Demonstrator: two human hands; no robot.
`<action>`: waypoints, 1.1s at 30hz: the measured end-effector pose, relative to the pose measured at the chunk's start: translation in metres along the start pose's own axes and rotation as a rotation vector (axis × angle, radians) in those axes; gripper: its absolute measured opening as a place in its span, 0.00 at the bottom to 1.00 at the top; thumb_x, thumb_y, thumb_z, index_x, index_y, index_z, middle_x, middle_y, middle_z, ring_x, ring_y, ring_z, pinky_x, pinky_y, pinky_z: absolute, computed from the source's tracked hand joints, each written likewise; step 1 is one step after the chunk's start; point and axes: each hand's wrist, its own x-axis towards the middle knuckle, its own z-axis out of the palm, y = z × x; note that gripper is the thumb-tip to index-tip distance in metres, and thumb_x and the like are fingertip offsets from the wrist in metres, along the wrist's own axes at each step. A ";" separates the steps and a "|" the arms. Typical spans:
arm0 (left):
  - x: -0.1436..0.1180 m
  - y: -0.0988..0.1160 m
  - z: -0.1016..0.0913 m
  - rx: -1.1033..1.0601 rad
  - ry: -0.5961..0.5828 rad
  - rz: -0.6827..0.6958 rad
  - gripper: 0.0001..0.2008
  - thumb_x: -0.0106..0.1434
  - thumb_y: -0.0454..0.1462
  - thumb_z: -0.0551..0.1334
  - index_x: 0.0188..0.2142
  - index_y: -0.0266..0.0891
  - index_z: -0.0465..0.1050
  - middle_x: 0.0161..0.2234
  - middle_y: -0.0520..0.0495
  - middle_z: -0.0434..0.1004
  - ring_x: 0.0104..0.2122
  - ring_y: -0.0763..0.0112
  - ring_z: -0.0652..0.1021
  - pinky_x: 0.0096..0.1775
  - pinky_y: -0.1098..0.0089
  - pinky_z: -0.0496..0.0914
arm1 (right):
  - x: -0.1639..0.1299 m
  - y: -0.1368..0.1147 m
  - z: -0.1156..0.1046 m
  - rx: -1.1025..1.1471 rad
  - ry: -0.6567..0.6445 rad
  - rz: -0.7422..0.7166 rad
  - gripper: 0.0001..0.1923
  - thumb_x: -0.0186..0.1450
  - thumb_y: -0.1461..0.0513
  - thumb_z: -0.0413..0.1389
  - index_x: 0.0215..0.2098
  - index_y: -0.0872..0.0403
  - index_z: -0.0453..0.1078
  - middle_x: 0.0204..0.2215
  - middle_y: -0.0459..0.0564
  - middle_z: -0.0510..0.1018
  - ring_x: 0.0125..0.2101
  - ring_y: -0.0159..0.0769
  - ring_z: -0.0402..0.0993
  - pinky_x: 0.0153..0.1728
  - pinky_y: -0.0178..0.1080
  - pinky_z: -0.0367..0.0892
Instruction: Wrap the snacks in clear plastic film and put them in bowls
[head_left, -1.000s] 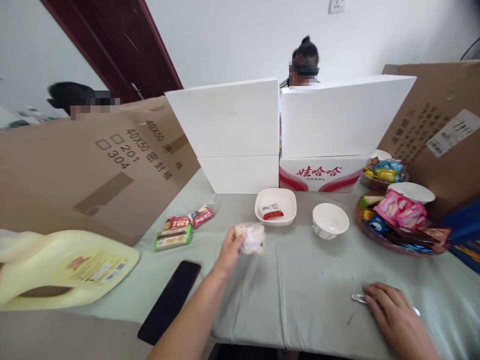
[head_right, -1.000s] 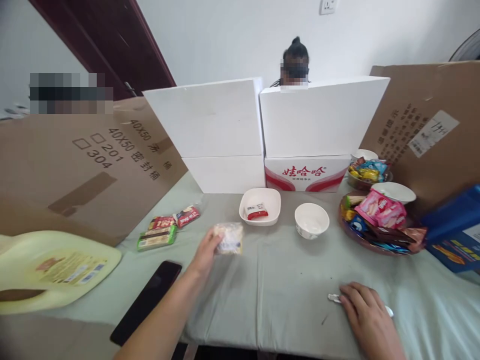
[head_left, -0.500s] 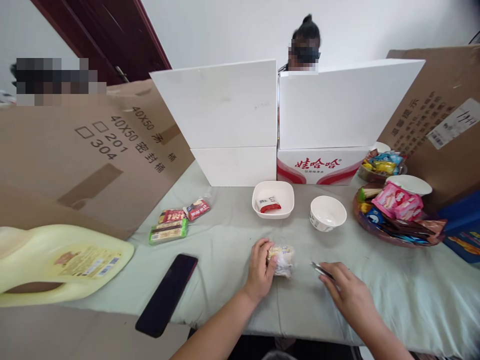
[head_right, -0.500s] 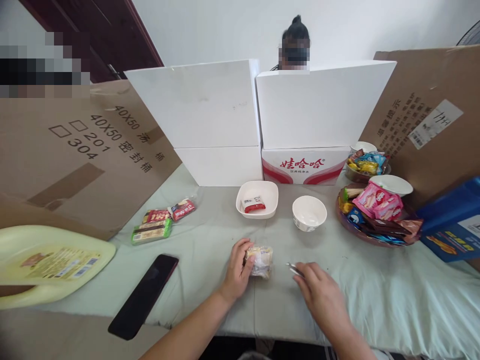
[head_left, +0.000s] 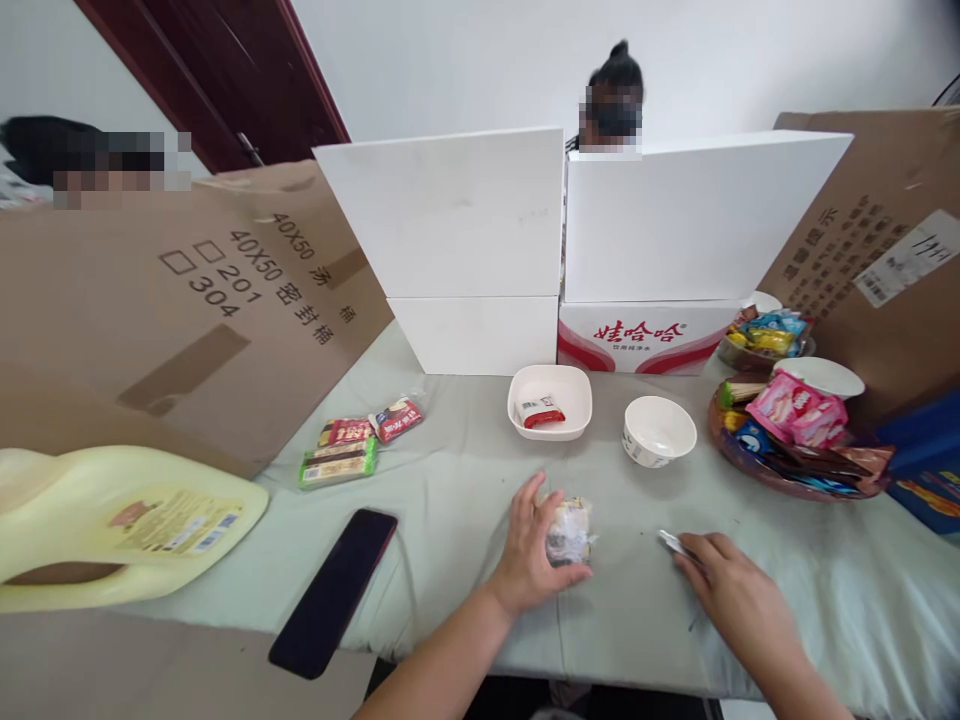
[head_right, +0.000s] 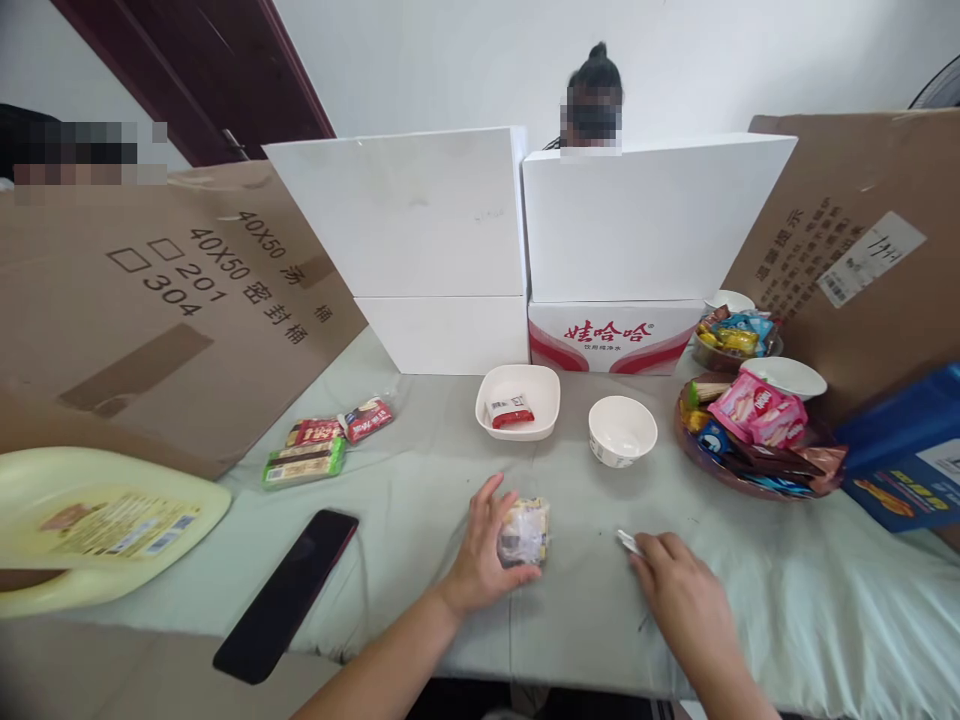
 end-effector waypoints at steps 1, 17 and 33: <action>0.000 0.002 0.002 0.009 0.001 0.028 0.39 0.53 0.57 0.67 0.59 0.46 0.62 0.64 0.35 0.49 0.62 0.41 0.56 0.57 0.40 0.57 | -0.005 0.012 -0.001 -0.020 0.024 0.020 0.24 0.71 0.47 0.39 0.40 0.49 0.71 0.32 0.49 0.76 0.29 0.39 0.74 0.30 0.40 0.66; -0.014 -0.004 -0.023 -0.639 0.543 -0.644 0.21 0.64 0.54 0.58 0.40 0.38 0.71 0.36 0.46 0.76 0.36 0.66 0.77 0.41 0.67 0.72 | 0.058 -0.148 0.007 0.408 -0.014 -0.305 0.27 0.65 0.63 0.53 0.62 0.52 0.56 0.51 0.57 0.71 0.48 0.44 0.71 0.46 0.46 0.72; 0.003 -0.001 -0.061 0.198 0.274 0.011 0.13 0.64 0.34 0.57 0.48 0.42 0.69 0.46 0.42 0.72 0.49 0.59 0.71 0.52 0.56 0.65 | 0.029 -0.063 0.005 0.707 0.084 0.149 0.12 0.68 0.54 0.50 0.40 0.52 0.71 0.38 0.53 0.77 0.35 0.38 0.75 0.36 0.40 0.71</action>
